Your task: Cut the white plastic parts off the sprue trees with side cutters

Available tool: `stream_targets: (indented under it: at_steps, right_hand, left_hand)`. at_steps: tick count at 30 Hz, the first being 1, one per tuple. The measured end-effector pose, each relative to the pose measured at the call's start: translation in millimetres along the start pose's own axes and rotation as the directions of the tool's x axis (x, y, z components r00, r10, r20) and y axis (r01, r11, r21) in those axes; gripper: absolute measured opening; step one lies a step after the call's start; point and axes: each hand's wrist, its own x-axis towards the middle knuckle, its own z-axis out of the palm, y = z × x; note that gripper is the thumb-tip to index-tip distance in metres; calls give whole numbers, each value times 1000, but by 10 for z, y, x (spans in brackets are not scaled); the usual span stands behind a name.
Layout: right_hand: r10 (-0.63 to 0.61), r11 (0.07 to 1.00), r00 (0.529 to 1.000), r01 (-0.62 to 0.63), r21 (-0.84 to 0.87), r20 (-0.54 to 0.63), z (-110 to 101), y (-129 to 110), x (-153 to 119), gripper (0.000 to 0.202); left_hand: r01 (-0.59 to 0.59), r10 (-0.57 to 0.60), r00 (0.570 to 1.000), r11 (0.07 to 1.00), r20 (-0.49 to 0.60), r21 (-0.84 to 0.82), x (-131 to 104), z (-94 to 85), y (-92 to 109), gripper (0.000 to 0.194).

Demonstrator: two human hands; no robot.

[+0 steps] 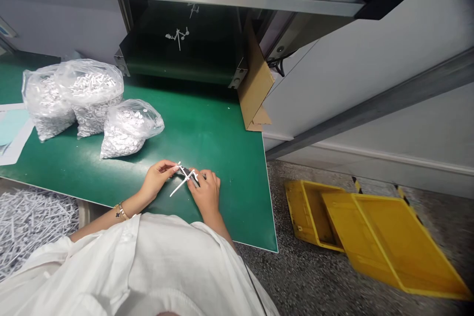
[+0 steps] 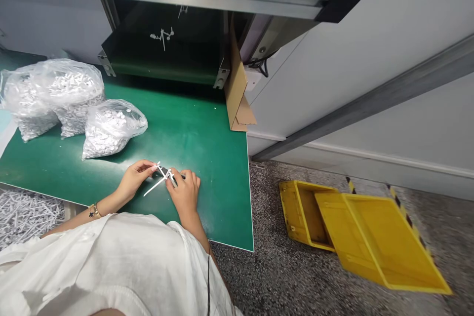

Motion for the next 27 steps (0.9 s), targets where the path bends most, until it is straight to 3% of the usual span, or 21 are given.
stream_targets:
  at_steps: [13,20,27]
  right_hand:
    - [-48,997,998,45,-64,-31,-18,-30,-32,19]
    - [54,986,998,-60,-158,-45,14,-12,-15,23]
    - [72,994,997,-72,-85,-4,19,-14,-12,25]
  left_hand:
    - [6,-6,1000,1000,-1,-27,-26,5,11,30]
    - [4,-5,1000,999,-20,-38,-16,-17,-32,32]
    - [-2,2,1000,998,0,-67,-13,-43,-62,31]
